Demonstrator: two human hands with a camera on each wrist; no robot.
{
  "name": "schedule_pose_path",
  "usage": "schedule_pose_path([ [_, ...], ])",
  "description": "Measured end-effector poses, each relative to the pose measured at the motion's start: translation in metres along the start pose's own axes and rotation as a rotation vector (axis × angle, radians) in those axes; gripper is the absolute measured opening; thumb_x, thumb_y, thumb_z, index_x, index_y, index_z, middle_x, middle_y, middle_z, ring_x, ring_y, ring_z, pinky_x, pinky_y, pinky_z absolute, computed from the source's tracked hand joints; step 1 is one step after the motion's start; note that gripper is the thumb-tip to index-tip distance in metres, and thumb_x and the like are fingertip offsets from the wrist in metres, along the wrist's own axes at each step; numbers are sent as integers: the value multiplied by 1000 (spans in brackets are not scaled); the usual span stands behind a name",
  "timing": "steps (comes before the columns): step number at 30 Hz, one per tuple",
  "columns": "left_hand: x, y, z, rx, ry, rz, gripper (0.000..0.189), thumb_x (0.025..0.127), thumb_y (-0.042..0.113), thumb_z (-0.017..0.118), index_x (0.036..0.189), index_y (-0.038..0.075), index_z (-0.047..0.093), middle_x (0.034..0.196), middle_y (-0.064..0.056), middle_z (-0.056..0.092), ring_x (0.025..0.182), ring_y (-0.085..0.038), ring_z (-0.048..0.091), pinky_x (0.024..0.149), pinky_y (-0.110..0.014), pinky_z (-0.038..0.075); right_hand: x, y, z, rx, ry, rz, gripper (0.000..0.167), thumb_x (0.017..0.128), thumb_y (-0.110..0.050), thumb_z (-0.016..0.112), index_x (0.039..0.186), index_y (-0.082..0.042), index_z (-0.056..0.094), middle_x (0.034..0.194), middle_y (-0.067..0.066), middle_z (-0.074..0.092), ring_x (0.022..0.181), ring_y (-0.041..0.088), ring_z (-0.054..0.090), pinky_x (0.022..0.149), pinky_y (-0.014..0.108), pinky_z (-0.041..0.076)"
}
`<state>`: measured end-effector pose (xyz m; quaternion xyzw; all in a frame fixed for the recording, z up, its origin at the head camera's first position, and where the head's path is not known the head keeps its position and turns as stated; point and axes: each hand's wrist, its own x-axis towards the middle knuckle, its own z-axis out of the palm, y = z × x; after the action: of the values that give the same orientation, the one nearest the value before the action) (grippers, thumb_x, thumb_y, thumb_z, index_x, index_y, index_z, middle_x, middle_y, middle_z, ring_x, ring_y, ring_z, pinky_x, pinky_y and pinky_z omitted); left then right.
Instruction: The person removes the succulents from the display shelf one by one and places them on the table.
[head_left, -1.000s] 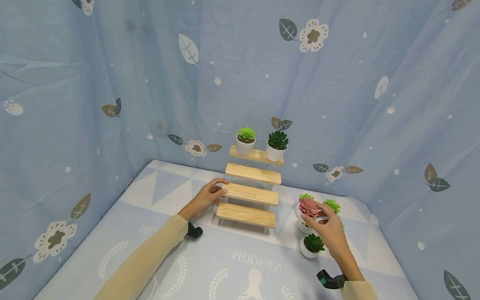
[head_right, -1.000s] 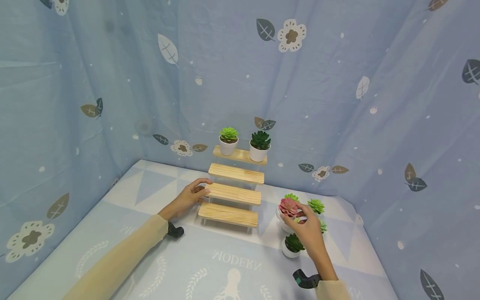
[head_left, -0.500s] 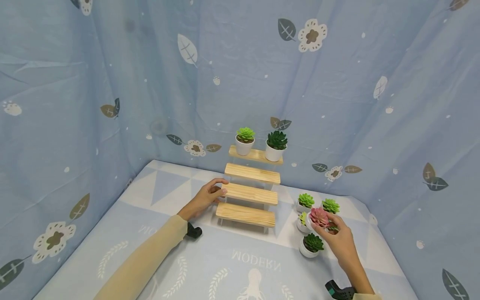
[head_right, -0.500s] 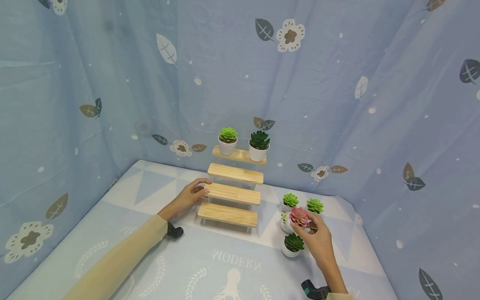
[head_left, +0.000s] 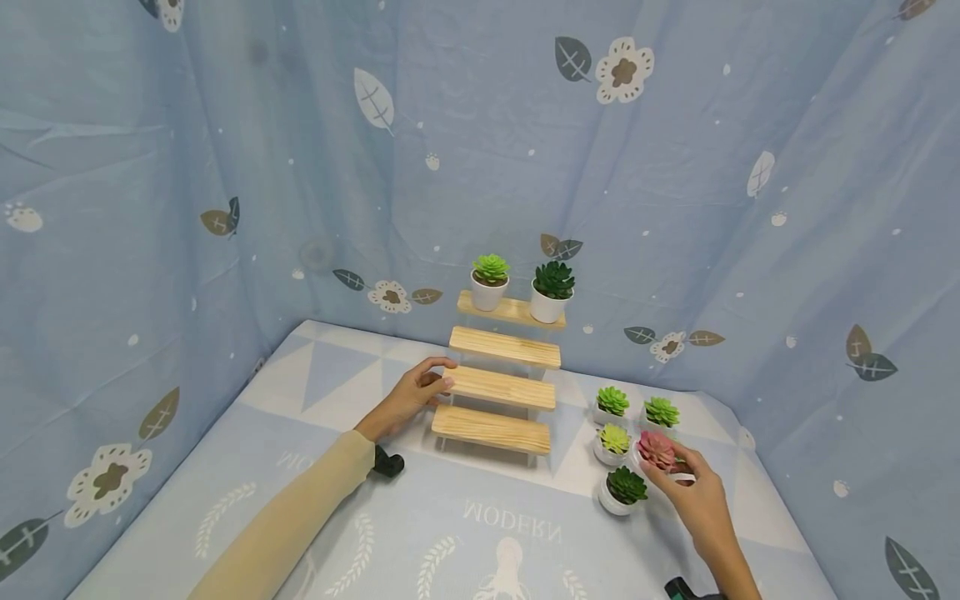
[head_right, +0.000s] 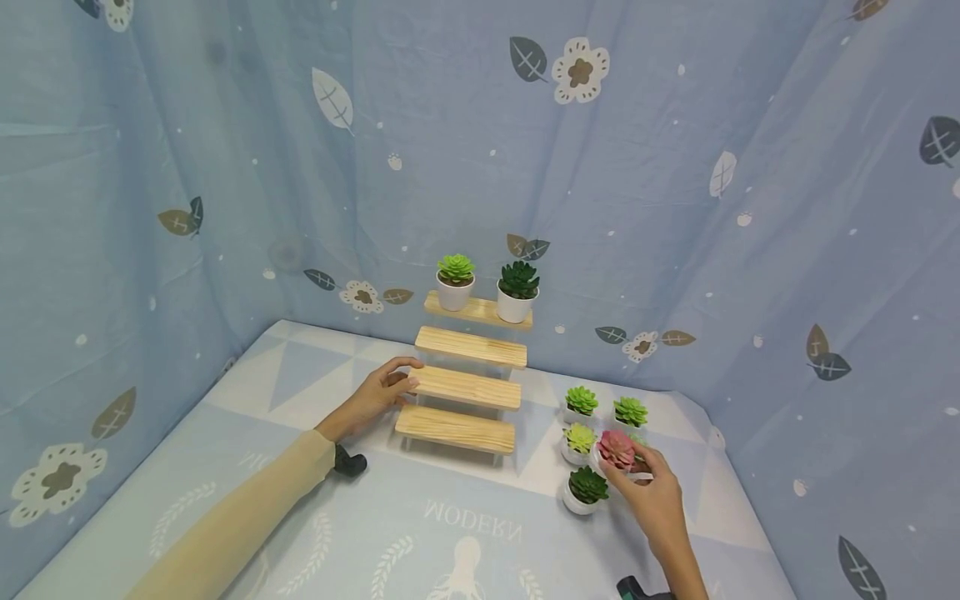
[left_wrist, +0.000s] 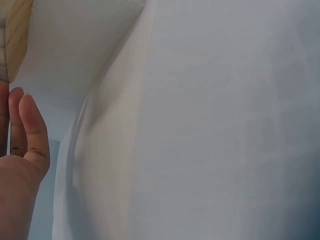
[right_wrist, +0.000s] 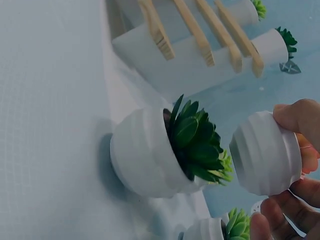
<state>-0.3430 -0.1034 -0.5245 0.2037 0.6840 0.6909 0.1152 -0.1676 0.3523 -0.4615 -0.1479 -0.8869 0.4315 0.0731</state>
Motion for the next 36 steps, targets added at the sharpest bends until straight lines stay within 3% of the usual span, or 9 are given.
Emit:
schedule_pose_path([
  [12, 1, -3, -1, 5, 4, -13, 45, 103, 38, 66, 144, 25, 53, 116, -17, 61, 114, -40, 61, 89, -47, 54, -4, 18, -5, 6, 29, 70, 89, 87, -52, 81, 151, -1, 45, 128, 18, 55, 110, 27, 50, 68, 25, 50],
  [21, 0, -1, -1, 6, -2, -8, 48, 103, 38, 65, 146, 23, 51, 117, -17, 61, 112, -36, 61, 90, -48, 53, -6, 23, -8, -2, 60, 107, 89, 86, -56, 80, 151, -4, 47, 128, 16, 56, 104, 21, 51, 66, 25, 50],
  [36, 1, -1, -1, 1, 6, -22, 48, 102, 39, 66, 146, 24, 52, 117, -17, 61, 113, -36, 61, 91, -50, 52, -5, 45, -8, 0, 51, 173, 97, 82, -62, 80, 151, -3, 45, 128, 18, 53, 109, 27, 49, 68, 27, 49],
])
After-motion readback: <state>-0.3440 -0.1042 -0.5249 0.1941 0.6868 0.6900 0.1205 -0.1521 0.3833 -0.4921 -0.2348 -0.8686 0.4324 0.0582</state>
